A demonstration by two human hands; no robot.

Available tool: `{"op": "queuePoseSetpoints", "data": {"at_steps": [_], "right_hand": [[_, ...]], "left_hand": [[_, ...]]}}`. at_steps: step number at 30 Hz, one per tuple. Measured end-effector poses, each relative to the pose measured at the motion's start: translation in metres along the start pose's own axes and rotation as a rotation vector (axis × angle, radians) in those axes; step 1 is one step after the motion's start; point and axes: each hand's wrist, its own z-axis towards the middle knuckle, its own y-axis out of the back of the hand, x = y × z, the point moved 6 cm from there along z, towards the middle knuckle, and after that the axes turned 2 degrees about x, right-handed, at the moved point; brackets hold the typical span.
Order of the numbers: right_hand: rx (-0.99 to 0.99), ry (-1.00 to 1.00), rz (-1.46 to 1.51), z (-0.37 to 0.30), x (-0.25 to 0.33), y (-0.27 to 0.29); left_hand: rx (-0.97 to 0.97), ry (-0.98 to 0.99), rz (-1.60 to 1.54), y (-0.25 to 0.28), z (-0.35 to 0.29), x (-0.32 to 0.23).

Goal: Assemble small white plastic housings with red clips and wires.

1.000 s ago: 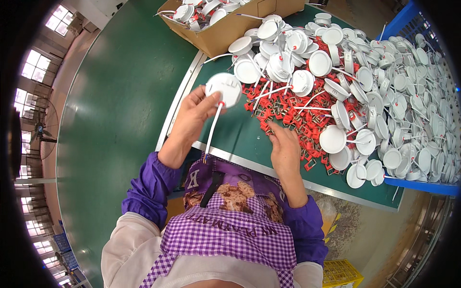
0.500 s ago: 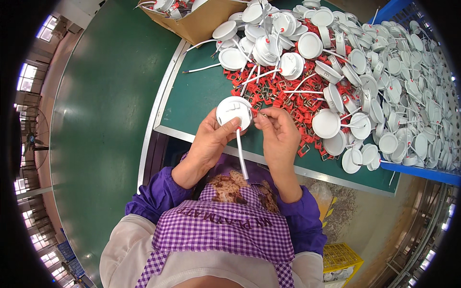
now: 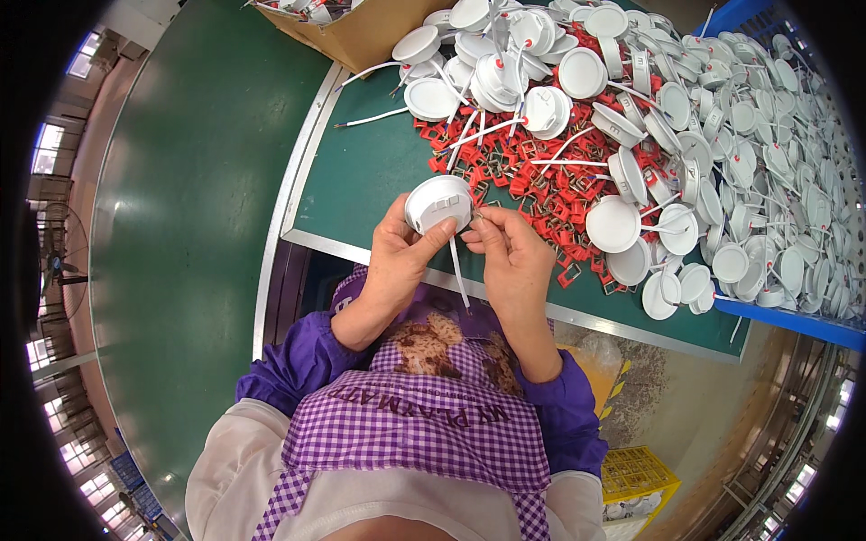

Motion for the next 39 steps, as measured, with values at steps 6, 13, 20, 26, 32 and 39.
{"op": "queuePoseSetpoints", "data": {"at_steps": [6,13,20,26,32,39], "right_hand": [[-0.050,0.090,-0.096,-0.002,0.009,-0.002],[-0.138,0.294,-0.347,-0.007,0.018,0.001],[-0.092,0.358,-0.459,-0.005,0.029,0.002],[-0.112,0.419,-0.499,-0.007,0.033,-0.001],[-0.070,0.310,-0.416,-0.001,0.024,-0.001],[-0.061,0.203,-0.294,0.004,0.013,0.003]], "left_hand": [[0.030,-0.032,0.039,-0.002,-0.001,-0.003],[0.032,-0.026,-0.002,-0.004,-0.003,0.000],[0.016,-0.037,0.029,-0.002,-0.001,0.000],[0.009,-0.060,0.012,-0.002,0.001,0.003],[0.023,-0.070,0.040,0.001,0.003,0.005],[0.116,-0.034,0.138,0.003,0.008,0.004]]}}
